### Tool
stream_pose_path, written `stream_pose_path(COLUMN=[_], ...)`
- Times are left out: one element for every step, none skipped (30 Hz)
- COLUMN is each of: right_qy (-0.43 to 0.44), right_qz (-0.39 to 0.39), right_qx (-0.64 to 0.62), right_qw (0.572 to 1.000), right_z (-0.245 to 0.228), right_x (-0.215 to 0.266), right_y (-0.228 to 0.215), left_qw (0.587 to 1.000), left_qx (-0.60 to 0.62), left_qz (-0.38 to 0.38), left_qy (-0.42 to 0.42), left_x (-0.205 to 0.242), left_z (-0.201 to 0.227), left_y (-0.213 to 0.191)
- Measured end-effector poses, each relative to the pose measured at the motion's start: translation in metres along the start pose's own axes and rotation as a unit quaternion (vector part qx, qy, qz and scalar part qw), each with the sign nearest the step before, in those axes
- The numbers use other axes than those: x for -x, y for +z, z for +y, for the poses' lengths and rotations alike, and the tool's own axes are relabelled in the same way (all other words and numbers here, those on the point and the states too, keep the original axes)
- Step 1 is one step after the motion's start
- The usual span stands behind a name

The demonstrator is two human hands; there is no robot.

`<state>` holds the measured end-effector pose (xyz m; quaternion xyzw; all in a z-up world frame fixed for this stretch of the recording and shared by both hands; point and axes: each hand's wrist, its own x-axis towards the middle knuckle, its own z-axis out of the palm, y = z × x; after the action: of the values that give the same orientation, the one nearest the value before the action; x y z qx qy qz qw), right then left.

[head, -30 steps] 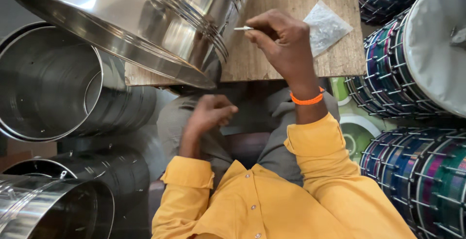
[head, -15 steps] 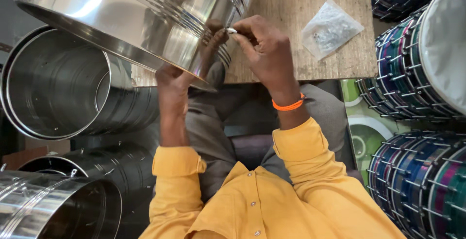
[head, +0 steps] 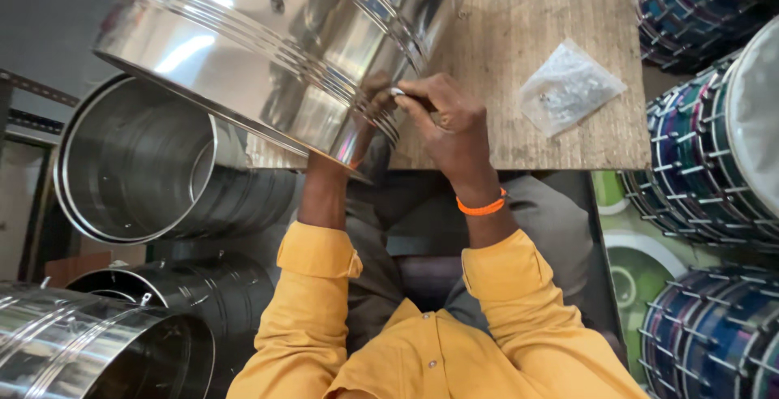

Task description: The person inserts and tightens metal tension rods into a stainless steel drum shell using a small tool. The person repeatedly picks up rods from a plastic bag and secures them into the shell's rim holes.

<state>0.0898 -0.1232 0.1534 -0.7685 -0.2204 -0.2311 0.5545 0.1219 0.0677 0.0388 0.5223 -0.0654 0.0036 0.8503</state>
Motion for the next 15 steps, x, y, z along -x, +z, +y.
stream_pose_path(right_qy=[-0.003, -0.004, -0.001, 0.004, 0.008, 0.006, 0.005, 0.004, 0.008, 0.012, 0.016, 0.020, 0.025, 0.029, 0.031], right_qz=[0.000, -0.002, -0.003, -0.004, -0.006, -0.006, -0.006, -0.005, -0.003, 0.000, 0.003, 0.003, 0.004, 0.004, 0.001], right_qx=[0.003, 0.008, 0.002, -0.002, -0.007, -0.006, -0.006, -0.006, -0.008, -0.010, -0.012, -0.013, -0.015, -0.016, -0.018], right_qw=[1.000, 1.000, 1.000, 1.000, 1.000, 1.000, 1.000, 1.000, 1.000, 1.000, 1.000, 1.000, 1.000, 0.999, 0.999], right_z=[0.000, -0.001, -0.001, -0.002, -0.003, -0.003, -0.004, -0.004, -0.003, -0.003, -0.002, -0.001, 0.000, 0.001, 0.002], right_x=[0.000, 0.000, 0.000, 0.001, 0.002, 0.002, 0.002, 0.001, 0.001, 0.002, 0.002, 0.002, 0.002, 0.002, 0.002], right_y=[0.000, -0.001, -0.001, -0.002, -0.002, -0.002, -0.002, -0.002, -0.002, -0.001, -0.001, 0.000, 0.001, 0.001, 0.001], left_qw=[1.000, 1.000, 0.999, 1.000, 0.999, 0.996, 0.993, 0.988, 0.983, 0.984, 0.985, 0.986, 0.986, 0.985, 0.984], left_qx=[0.006, 0.014, 0.022, -0.014, -0.051, -0.086, -0.119, -0.152, -0.185, -0.178, -0.170, -0.163, -0.165, -0.167, -0.170], left_qz=[-0.009, -0.018, -0.027, -0.017, -0.007, 0.002, 0.004, 0.005, 0.007, 0.001, -0.005, -0.009, -0.022, -0.035, -0.048], left_qy=[0.008, 0.015, 0.021, 0.016, 0.010, 0.005, 0.002, -0.001, -0.004, -0.009, -0.015, -0.021, -0.012, -0.001, 0.009], left_x=[0.000, 0.002, 0.003, 0.003, 0.004, 0.003, 0.003, 0.002, 0.001, -0.001, -0.004, -0.004, -0.004, -0.003, -0.002], left_z=[0.000, 0.000, 0.002, 0.004, 0.006, 0.008, 0.010, 0.011, 0.012, 0.012, 0.012, 0.012, 0.012, 0.013, 0.014], left_y=[-0.002, -0.001, -0.001, 0.001, 0.003, 0.005, 0.006, 0.007, 0.007, 0.008, 0.008, 0.008, 0.007, 0.007, 0.007])
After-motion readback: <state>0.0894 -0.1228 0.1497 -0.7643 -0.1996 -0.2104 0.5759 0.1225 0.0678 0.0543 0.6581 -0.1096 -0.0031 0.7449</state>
